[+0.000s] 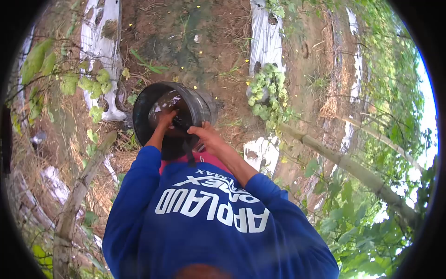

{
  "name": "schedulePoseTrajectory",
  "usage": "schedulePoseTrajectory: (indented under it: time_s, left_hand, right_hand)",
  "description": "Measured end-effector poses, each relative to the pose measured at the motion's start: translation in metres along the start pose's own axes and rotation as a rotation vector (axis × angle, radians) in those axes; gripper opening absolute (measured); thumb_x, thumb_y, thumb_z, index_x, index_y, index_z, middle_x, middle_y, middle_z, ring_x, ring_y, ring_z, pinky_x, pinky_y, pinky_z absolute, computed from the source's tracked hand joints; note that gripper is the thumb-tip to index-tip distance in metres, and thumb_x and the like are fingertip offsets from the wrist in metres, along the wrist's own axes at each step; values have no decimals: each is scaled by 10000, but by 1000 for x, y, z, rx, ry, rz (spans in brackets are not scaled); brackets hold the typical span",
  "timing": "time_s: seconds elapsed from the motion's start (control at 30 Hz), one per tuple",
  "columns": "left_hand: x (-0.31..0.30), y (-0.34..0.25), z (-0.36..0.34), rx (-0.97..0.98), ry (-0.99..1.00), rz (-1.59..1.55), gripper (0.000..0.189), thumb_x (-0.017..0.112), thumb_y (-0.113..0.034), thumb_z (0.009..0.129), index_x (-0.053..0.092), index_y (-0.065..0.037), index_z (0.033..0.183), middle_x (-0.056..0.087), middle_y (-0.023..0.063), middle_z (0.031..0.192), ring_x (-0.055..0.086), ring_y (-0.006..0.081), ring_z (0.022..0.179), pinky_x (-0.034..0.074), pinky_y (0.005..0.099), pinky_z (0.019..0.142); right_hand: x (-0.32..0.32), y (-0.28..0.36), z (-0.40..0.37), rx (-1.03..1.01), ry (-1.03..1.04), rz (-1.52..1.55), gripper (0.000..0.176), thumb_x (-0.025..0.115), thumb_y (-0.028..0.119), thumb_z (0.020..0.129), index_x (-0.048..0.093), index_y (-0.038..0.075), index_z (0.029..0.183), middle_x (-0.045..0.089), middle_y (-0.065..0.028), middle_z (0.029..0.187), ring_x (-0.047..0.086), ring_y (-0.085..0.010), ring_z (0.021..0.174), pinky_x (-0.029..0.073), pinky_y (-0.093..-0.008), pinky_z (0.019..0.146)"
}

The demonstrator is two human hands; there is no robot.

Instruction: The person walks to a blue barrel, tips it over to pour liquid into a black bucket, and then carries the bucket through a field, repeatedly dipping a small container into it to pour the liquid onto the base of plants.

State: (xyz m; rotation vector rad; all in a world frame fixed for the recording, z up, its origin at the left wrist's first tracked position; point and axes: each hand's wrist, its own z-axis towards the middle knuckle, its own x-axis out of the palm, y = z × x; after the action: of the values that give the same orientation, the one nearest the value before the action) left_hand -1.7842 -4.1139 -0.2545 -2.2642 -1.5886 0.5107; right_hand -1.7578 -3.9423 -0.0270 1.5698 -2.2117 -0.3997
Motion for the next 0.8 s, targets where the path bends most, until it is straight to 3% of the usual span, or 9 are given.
schedulePoseTrajectory:
  time_s: [0.13,0.2,0.3,0.4,0.53,0.57,0.63,0.7,0.8]
  left_hand:
    - [4,-21,0,-42,117,216,628,686,-458,761,615,44,1132,618,252,1159,639,355,1019,567,474,737]
    - [17,-19,7,205,0,524,575,678,-472,761,656,47,1006,648,281,1054,638,421,979,521,480,842]
    - [42,-15,5,379,-174,622,514,665,-472,765,686,31,868,662,291,950,637,434,958,484,474,902]
    - [58,-15,12,513,-129,745,473,663,-449,773,684,23,763,670,263,832,651,422,898,492,481,887]
    - [75,-45,-23,593,-17,887,426,656,-409,787,688,15,780,665,252,816,651,417,873,483,473,904]
    - [79,-51,-31,711,0,941,388,649,-378,796,691,7,777,665,244,808,651,414,839,484,470,890]
    - [88,-64,-40,844,31,1029,351,642,-347,805,694,-1,775,665,235,800,650,411,806,484,467,876]
    - [100,-88,-56,1058,192,1041,273,632,-287,811,703,-23,799,673,211,814,645,386,782,484,446,828]
    - [120,-130,-84,1190,280,1126,221,636,-248,809,703,-39,832,682,170,851,632,348,783,480,411,783]
  right_hand:
    - [-12,-9,1,-35,-13,56,399,752,204,730,527,-2,987,599,-68,767,603,-160,634,495,-317,460]
    - [-24,-15,3,-42,12,94,380,745,192,736,547,-7,992,617,-66,777,616,-155,655,501,-313,478]
    - [-36,-17,-4,-77,1,190,329,731,163,750,590,-16,988,647,-63,793,638,-150,690,512,-303,517]
    - [-52,-15,-11,-111,-29,292,281,716,138,761,622,-25,969,662,-63,807,648,-155,701,526,-294,563]
    - [-81,-7,-25,-53,-97,439,219,688,96,776,641,-38,942,680,-87,838,665,-173,702,559,-300,607]
    - [-92,-6,-26,-66,-88,461,219,688,96,776,641,-38,942,680,-87,838,665,-173,702,559,-300,607]
    - [-117,-12,-27,-35,-3,469,255,704,139,781,594,41,989,661,-38,894,659,-163,849,537,-316,770]
    - [-142,-31,-21,-47,-7,531,231,698,139,785,601,45,972,662,-36,896,662,-162,831,543,-321,754]
    - [-171,-59,-2,-94,-53,683,196,669,106,791,620,2,950,677,-70,880,678,-184,766,566,-318,684]
